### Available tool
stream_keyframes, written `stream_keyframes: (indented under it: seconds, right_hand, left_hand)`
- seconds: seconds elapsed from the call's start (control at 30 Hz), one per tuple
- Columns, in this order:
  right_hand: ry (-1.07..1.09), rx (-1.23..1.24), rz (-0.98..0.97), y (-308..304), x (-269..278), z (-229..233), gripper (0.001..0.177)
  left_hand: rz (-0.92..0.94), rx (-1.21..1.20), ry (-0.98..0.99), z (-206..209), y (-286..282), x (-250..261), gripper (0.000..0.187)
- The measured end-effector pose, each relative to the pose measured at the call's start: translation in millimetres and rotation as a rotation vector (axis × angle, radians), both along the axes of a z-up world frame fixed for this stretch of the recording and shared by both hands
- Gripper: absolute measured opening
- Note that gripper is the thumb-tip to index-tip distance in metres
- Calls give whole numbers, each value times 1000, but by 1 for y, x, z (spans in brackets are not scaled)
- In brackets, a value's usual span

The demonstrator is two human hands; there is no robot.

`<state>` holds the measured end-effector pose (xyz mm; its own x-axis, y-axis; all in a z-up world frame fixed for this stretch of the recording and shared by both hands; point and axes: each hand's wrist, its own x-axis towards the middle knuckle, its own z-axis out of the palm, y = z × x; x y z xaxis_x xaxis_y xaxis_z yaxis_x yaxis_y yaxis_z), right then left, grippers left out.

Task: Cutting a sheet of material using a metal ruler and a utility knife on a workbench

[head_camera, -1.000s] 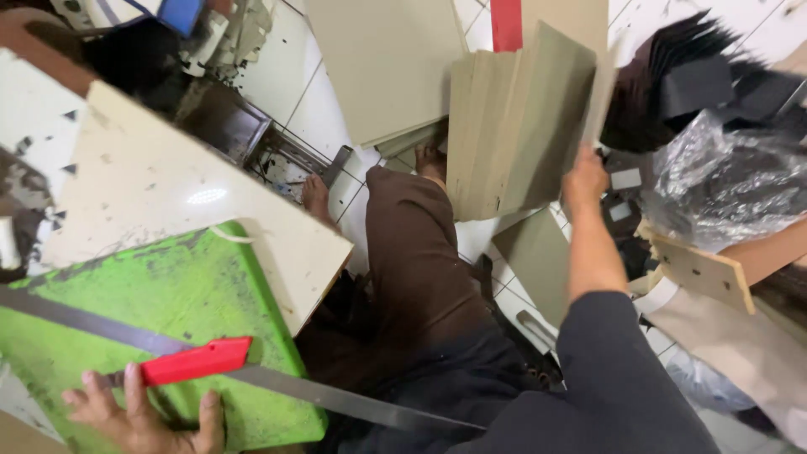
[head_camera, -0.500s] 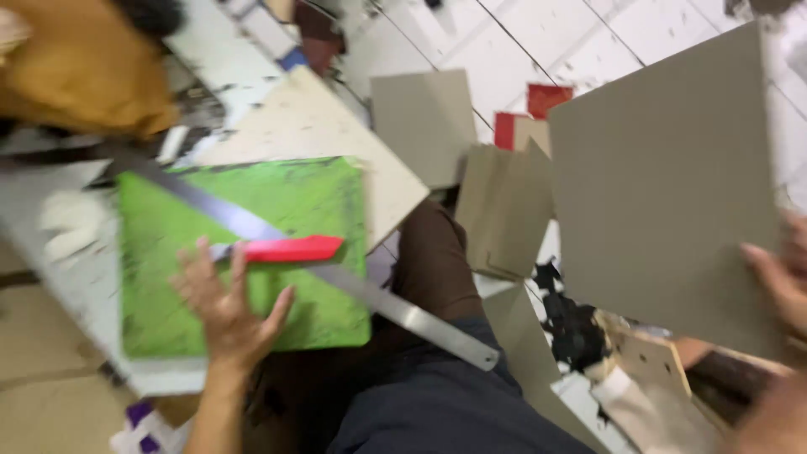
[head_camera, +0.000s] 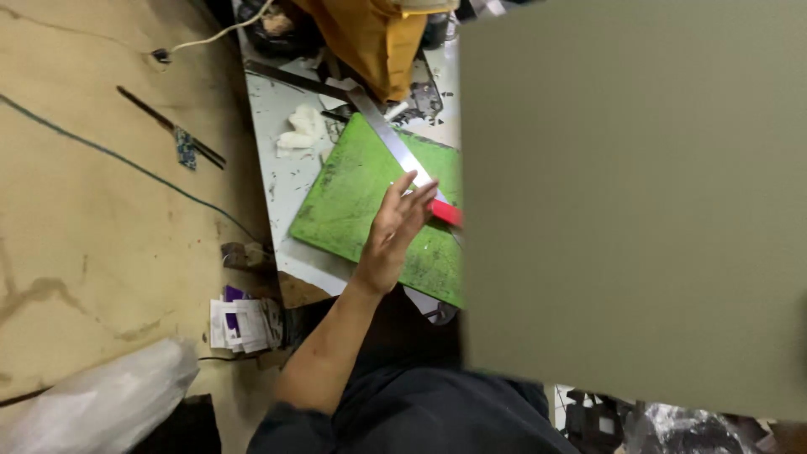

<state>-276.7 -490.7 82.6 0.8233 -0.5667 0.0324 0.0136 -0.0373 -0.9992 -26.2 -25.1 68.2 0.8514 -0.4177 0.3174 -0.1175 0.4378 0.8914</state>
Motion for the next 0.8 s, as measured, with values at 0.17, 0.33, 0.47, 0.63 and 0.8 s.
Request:
stream_keyframes:
  seconds: [0.17, 0.33, 0.47, 0.63, 0.8]
  right_hand:
    - [80, 258, 151, 151, 102, -26, 66]
    - [107, -138, 692, 228, 158, -4, 53]
    - [-99, -1081, 573, 228, 197, -40, 45]
    - [96, -1412, 622, 247, 251, -100, 56]
    - [435, -1187, 665, 243, 239, -89, 38]
  left_hand:
    - [389, 583, -164, -214, 145, -19, 161]
    - [806, 251, 628, -57, 175, -61, 59]
    - [722, 184, 395, -75, 215, -76, 54]
    - [711, 206, 409, -78, 218, -83, 51]
    - [743, 231, 450, -83, 231, -89, 50]
